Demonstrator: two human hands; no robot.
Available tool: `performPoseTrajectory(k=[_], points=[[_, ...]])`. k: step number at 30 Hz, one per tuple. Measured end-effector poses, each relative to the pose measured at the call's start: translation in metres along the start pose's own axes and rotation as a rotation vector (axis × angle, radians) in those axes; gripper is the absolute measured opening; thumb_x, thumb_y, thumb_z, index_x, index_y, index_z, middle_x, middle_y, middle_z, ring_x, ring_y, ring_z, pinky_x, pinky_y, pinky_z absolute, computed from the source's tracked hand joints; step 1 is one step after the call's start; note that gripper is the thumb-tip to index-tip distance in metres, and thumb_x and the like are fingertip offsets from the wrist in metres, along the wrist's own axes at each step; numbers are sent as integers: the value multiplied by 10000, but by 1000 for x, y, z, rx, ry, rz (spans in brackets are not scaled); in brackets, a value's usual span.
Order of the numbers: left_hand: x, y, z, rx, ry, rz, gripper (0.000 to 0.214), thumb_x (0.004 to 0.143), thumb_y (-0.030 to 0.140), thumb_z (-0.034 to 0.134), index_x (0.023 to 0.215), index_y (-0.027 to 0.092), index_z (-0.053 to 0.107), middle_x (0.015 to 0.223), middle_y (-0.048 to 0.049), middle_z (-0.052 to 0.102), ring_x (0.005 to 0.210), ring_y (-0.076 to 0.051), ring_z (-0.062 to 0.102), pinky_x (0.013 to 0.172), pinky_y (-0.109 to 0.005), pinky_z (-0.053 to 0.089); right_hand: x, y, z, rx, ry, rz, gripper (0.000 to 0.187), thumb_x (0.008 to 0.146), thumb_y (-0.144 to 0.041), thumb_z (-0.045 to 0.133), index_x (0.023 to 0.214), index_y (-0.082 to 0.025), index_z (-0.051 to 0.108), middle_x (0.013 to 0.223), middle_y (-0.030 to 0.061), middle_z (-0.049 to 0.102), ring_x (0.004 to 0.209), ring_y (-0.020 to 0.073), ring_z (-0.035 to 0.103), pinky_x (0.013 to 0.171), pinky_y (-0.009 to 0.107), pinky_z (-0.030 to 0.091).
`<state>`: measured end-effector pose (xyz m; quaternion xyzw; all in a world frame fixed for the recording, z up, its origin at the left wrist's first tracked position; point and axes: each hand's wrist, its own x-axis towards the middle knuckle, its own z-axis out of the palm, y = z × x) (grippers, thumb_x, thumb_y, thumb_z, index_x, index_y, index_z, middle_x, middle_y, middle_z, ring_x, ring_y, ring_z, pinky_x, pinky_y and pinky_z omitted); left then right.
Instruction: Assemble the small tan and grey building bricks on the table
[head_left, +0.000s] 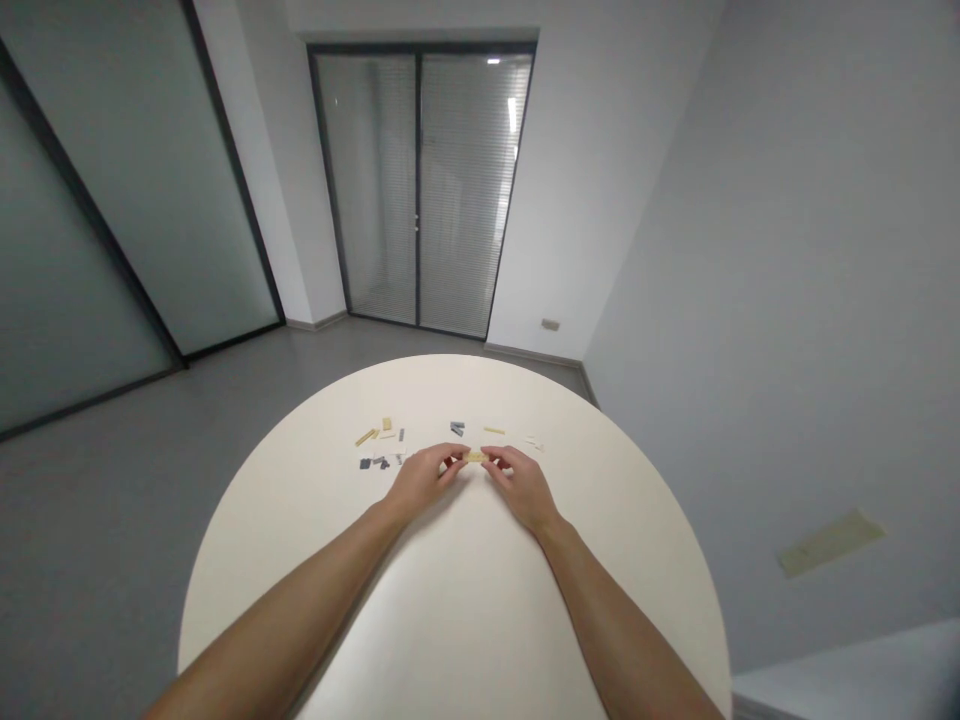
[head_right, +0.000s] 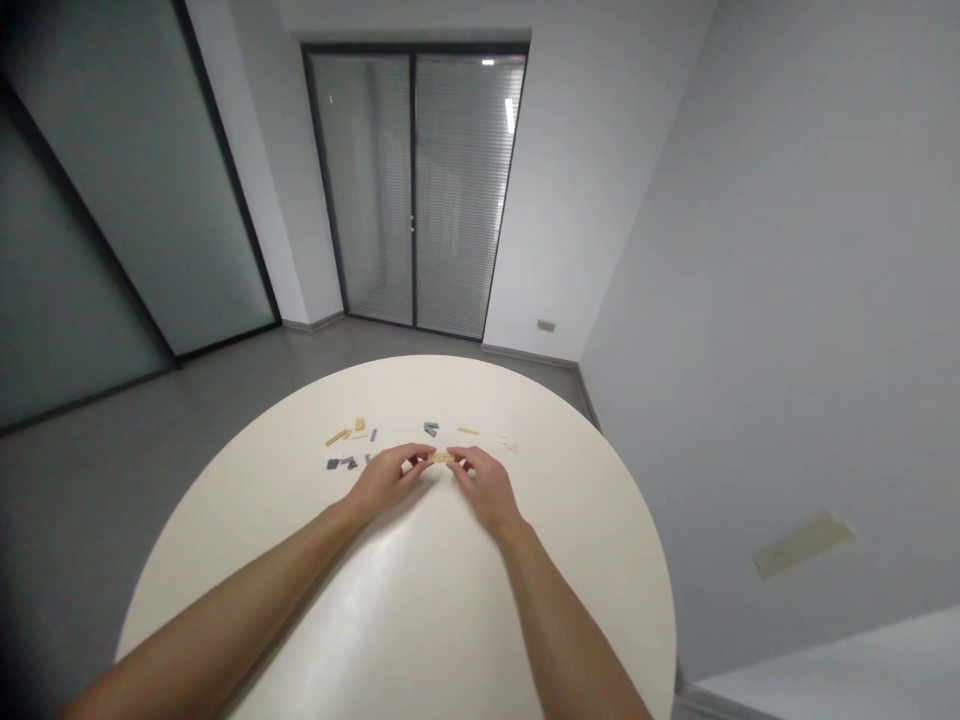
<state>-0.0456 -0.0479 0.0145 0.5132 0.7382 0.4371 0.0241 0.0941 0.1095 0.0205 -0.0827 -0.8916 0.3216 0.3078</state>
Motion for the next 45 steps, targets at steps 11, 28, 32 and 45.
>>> performPoseTrajectory(k=[11,28,32,45], points=[[-7,8,-5,53,-15,-17,264,904,320,531,1104,247,688,1055,-27,725,882,-177,654,767,-268,513,-4,-11,0,-36,-95,-42,217,941,-358,573,1091,-259,693,974,24,711,860,156,643,786,284,503],[-8,9,-2,31,15,-13,241,885,243,551,1091,234,676,1077,-21,714,860,-156,657,800,-271,514,-4,-7,0,-38,-71,-24,174,906,-249,608,1068,-249,671,992,14,697,836,150,624,798,293,486],[-8,8,-1,44,11,-21,256,871,208,547,1091,236,676,1070,-13,717,879,-157,658,824,-277,507,-4,-6,1,-38,-69,-17,174,893,-227,619,1058,-249,670,987,11,695,832,146,624,791,289,485],[-8,7,-1,-8,1,-55,246,854,189,548,1053,240,684,1029,-2,724,876,-148,650,780,-238,496,-5,-6,-1,-68,-68,3,172,904,-249,609,1066,-254,666,1000,13,698,866,157,621,814,299,476]])
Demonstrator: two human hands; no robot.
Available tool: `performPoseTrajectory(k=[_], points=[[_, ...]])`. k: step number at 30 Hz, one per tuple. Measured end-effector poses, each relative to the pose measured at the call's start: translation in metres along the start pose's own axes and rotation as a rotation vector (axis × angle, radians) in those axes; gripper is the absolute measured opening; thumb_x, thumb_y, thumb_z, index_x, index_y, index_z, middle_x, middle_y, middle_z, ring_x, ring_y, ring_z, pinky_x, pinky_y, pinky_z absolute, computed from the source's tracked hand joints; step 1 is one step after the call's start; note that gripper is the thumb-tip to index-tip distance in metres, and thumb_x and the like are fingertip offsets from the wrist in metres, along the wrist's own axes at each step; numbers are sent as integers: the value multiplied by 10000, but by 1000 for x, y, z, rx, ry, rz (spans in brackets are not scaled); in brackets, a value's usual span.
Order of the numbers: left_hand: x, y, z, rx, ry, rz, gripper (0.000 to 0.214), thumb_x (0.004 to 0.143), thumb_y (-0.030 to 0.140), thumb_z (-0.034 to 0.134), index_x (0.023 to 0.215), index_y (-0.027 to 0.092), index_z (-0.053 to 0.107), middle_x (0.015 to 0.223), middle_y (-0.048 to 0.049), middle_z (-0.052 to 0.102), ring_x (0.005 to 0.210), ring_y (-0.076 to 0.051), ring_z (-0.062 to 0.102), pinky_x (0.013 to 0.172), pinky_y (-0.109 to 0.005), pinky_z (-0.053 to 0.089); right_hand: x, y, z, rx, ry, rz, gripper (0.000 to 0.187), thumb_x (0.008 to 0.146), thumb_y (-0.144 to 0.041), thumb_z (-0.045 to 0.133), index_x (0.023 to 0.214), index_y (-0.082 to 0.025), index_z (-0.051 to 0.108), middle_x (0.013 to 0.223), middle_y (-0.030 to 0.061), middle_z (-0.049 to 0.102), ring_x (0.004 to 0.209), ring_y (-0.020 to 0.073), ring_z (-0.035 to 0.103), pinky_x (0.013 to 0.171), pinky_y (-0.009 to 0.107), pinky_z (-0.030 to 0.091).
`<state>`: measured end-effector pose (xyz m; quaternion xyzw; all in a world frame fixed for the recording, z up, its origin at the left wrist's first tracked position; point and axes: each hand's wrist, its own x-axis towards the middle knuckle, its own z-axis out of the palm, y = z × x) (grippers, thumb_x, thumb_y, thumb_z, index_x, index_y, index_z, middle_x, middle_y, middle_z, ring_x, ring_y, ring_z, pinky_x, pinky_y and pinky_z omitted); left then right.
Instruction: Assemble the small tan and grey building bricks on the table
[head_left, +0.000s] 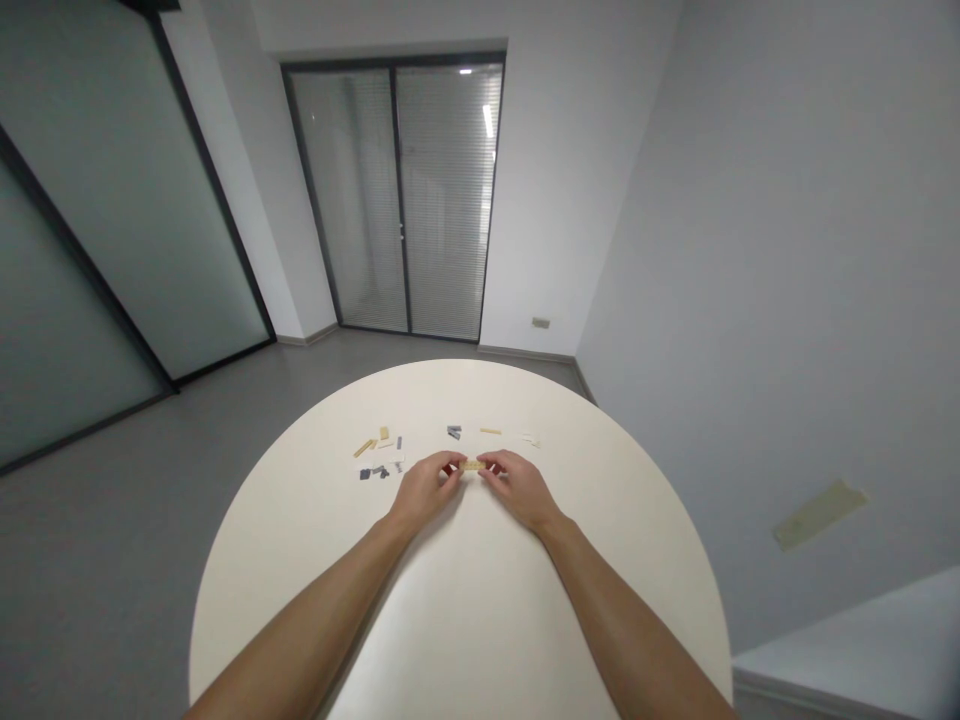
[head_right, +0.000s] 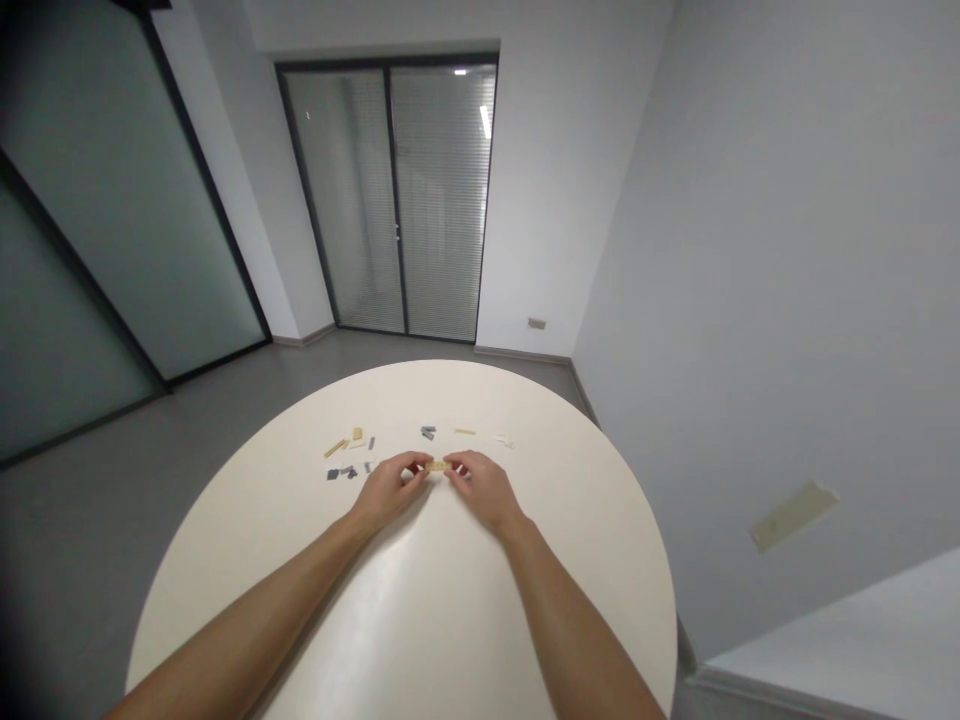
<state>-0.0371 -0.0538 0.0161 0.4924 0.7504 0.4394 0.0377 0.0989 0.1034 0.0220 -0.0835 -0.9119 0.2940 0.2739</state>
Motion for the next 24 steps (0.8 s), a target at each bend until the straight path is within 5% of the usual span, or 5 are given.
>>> performPoseTrajectory(k=[24], points=[[0,3,-2,-14,2,-35,230,864,230,550,1044,245,693,992,-4,735,851,-154,660,776,-247,502,0,-2,0,36,14,56,107,870,-244,618,975,-244,637,902,4,676,803,153,614,754,286,481]])
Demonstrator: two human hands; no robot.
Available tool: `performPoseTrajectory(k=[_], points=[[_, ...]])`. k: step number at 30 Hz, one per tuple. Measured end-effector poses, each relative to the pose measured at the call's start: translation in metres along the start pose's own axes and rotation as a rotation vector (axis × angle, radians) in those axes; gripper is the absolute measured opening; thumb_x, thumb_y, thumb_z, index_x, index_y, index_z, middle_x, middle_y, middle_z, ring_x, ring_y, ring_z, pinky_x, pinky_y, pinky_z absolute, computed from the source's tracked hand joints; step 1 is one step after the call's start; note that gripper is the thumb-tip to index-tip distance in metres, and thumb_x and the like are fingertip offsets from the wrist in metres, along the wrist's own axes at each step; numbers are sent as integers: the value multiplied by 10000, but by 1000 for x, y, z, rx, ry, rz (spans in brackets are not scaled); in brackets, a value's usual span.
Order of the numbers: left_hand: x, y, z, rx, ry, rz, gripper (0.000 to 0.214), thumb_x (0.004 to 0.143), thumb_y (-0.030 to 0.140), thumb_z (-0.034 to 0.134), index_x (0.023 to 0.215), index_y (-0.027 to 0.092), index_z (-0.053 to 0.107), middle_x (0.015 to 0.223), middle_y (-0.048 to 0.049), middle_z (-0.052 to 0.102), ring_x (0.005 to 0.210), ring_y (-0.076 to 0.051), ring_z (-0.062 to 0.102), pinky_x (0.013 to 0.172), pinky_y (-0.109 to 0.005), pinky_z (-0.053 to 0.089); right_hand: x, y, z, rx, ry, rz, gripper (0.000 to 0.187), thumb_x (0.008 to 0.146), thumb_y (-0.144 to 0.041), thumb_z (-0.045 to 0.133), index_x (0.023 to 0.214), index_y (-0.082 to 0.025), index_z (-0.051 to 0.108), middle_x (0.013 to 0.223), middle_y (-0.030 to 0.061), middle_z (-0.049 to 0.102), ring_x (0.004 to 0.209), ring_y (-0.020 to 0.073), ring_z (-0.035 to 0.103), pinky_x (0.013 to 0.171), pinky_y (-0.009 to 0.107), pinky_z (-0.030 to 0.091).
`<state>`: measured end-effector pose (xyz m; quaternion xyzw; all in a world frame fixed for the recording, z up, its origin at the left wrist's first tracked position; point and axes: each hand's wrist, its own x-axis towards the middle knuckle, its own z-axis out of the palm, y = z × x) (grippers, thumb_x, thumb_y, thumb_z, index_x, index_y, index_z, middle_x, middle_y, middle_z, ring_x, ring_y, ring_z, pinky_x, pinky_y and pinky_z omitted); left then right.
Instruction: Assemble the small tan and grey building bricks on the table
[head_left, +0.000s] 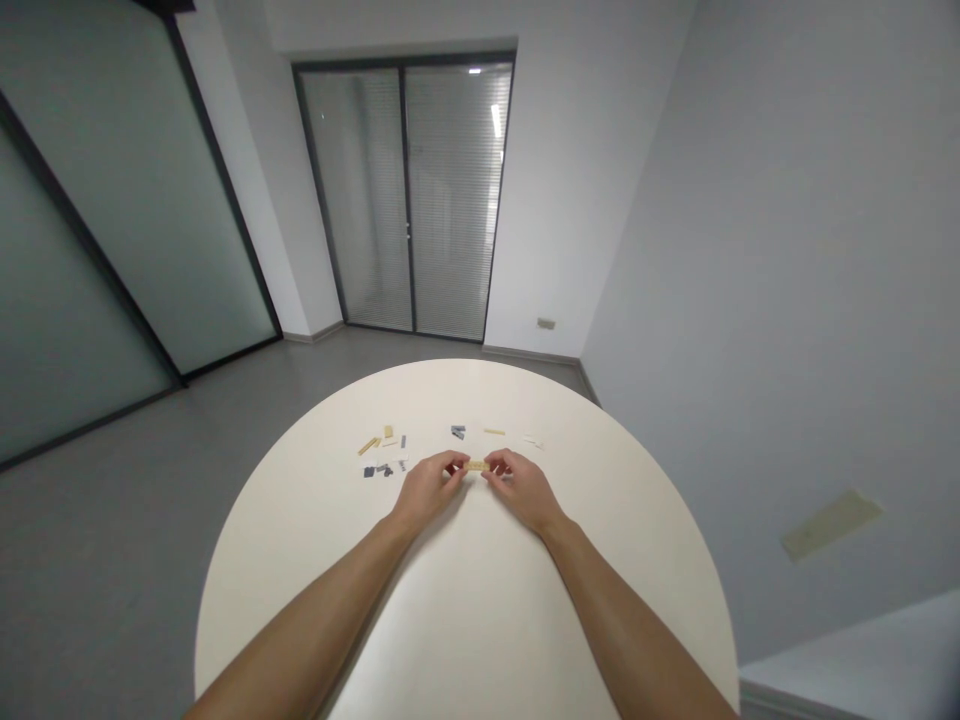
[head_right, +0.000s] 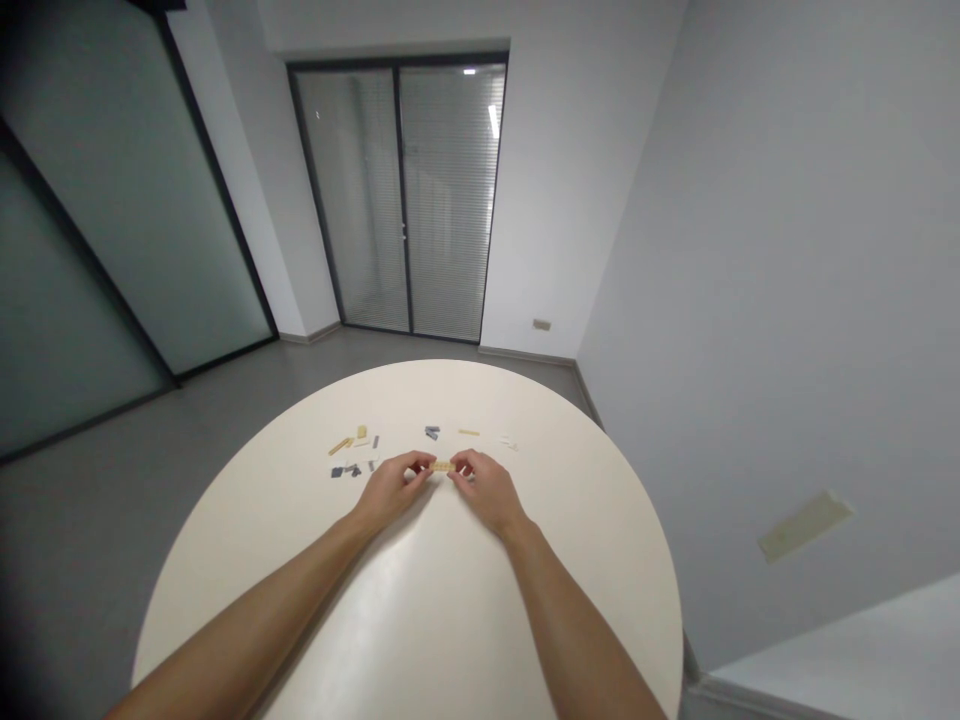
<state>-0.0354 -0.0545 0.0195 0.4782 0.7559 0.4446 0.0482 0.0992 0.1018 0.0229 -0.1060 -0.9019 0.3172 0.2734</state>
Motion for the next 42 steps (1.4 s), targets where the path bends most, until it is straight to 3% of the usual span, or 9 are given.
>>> performPoseTrajectory(k=[10,18,29,42], points=[[-2,5,-2,58,-1,-3,257,850,287,600,1087,245,690,1004,-7,734,857,-167,666,804,-277,502,0,1,0,-1,6,-10,132,894,-291,614,1013,-246,651,938,11,689,827,160,620,757,294,485],[0,2,-2,58,-13,25,227,912,296,524,1003,240,724,999,-23,739,873,-176,662,788,-270,493,1,-3,-2,-23,-11,-73,194,958,-372,537,979,-238,676,919,28,697,840,170,621,779,302,477],[0,5,-1,69,-17,1,286,941,305,457,981,237,731,977,-22,743,893,-188,657,803,-279,476,2,0,3,4,-13,-76,179,940,-253,525,1061,-239,656,1022,34,703,887,167,631,831,314,486],[-2,10,-2,95,-49,-25,229,902,295,498,940,242,717,854,-10,741,768,-166,659,713,-254,469,1,-4,3,6,-5,-59,114,900,-257,567,962,-232,659,907,23,692,801,162,617,749,291,485]])
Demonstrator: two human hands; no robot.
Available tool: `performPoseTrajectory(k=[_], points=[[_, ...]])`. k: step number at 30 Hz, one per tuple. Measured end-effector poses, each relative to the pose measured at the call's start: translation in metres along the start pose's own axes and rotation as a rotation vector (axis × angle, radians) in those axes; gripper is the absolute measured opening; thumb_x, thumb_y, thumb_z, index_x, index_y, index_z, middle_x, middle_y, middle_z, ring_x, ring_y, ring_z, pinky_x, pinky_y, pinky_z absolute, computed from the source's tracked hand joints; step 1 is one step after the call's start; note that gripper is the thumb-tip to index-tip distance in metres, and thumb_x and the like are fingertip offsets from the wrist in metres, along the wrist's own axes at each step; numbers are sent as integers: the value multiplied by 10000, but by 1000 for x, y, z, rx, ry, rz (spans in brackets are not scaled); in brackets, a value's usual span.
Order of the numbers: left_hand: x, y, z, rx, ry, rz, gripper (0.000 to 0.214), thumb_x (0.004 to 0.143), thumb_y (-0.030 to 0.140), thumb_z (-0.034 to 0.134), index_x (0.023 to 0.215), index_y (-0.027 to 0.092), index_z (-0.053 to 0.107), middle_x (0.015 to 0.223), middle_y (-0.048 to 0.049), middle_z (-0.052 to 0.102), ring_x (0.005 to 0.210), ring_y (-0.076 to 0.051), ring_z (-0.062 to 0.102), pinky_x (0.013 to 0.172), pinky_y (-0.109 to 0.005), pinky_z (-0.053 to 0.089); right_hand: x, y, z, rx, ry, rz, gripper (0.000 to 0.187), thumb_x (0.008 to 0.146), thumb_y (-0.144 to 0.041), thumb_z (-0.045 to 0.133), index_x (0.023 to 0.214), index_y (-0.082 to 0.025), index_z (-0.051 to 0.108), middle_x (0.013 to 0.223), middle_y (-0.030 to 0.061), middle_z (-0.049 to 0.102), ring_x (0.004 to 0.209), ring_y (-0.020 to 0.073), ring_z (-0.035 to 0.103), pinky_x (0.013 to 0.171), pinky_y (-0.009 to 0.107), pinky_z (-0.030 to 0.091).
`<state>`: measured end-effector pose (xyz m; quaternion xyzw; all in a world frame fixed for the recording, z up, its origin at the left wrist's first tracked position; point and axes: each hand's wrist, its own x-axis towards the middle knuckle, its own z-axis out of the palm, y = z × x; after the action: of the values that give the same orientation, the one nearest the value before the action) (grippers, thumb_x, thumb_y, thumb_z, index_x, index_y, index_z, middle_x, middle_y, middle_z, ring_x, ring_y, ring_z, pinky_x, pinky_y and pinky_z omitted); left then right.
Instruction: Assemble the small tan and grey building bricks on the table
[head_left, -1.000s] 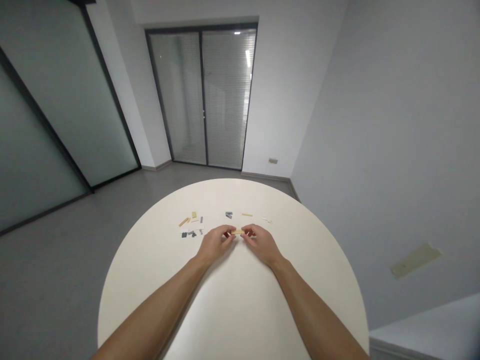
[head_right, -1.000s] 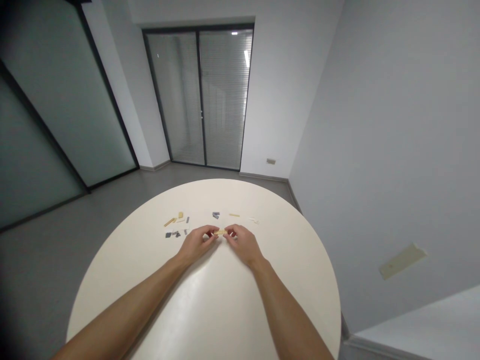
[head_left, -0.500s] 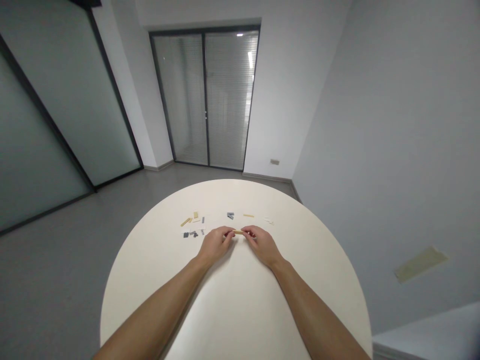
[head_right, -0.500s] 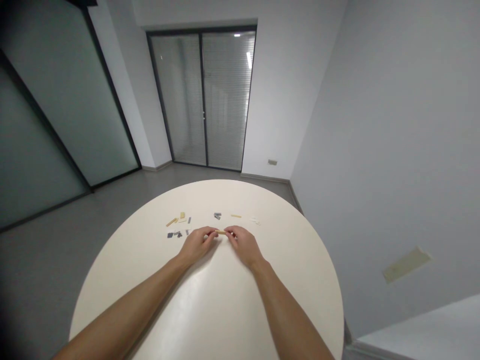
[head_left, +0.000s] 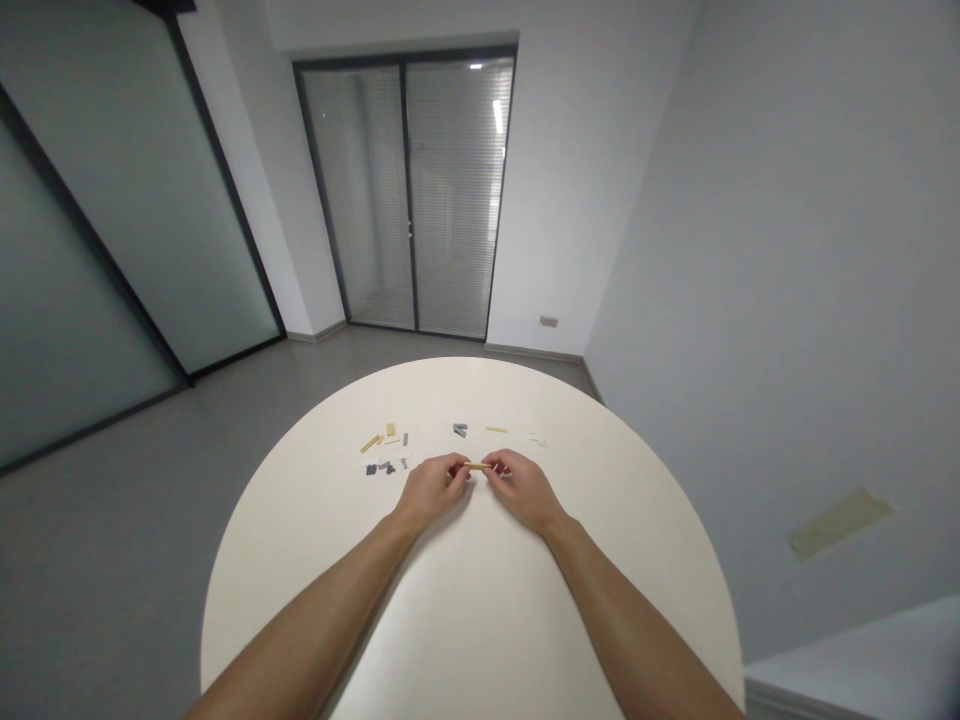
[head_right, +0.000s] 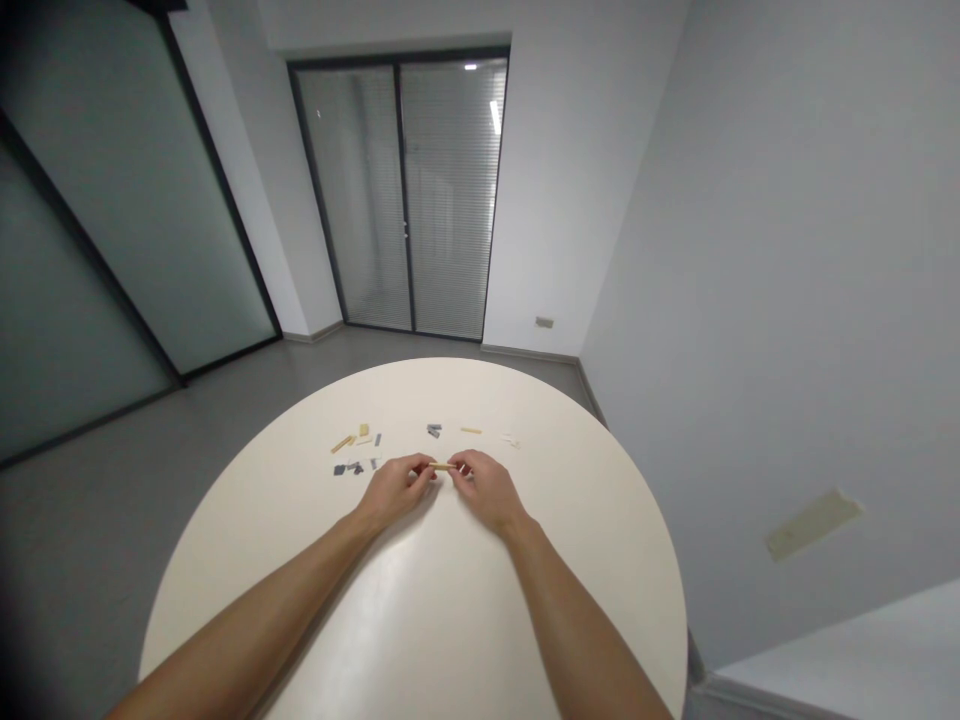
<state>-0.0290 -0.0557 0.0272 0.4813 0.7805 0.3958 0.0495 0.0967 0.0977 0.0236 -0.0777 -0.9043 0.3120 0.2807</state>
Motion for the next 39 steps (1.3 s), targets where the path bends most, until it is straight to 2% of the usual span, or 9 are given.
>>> performPoseTrajectory(k=[12,19,26,31,39], points=[[0,0,1,39,6,4,212,890,308,514,887,236,713,816,-10,729,748,-166,640,691,-254,447,0,-5,-3,6,-18,-1,115,911,-254,555,947,-232,661,895,19,694,799,159,622,748,283,487],[0,0,0,14,7,29,263,929,317,472,961,277,729,869,5,752,791,-171,674,735,-251,466,-1,-1,-1,6,-7,-5,117,903,-238,555,952,-241,661,907,14,694,806,161,620,757,286,481],[1,-1,1,-54,30,-5,360,964,408,421,999,257,746,933,-7,758,823,-174,685,765,-266,489,-1,-1,-2,-7,-3,-2,138,899,-227,557,985,-242,664,929,17,695,823,164,620,773,294,476],[2,-5,3,-59,78,17,306,940,367,474,1012,238,742,975,-14,755,871,-176,680,785,-270,502,-1,-2,-3,-22,-3,-4,125,905,-253,564,982,-242,662,943,18,696,812,158,624,771,294,481],[3,-11,8,-54,103,42,269,915,327,505,1038,227,722,1014,-20,744,835,-165,679,763,-276,518,-1,-1,-3,-13,20,-18,126,916,-302,575,988,-240,658,965,22,690,806,154,620,778,301,484]])
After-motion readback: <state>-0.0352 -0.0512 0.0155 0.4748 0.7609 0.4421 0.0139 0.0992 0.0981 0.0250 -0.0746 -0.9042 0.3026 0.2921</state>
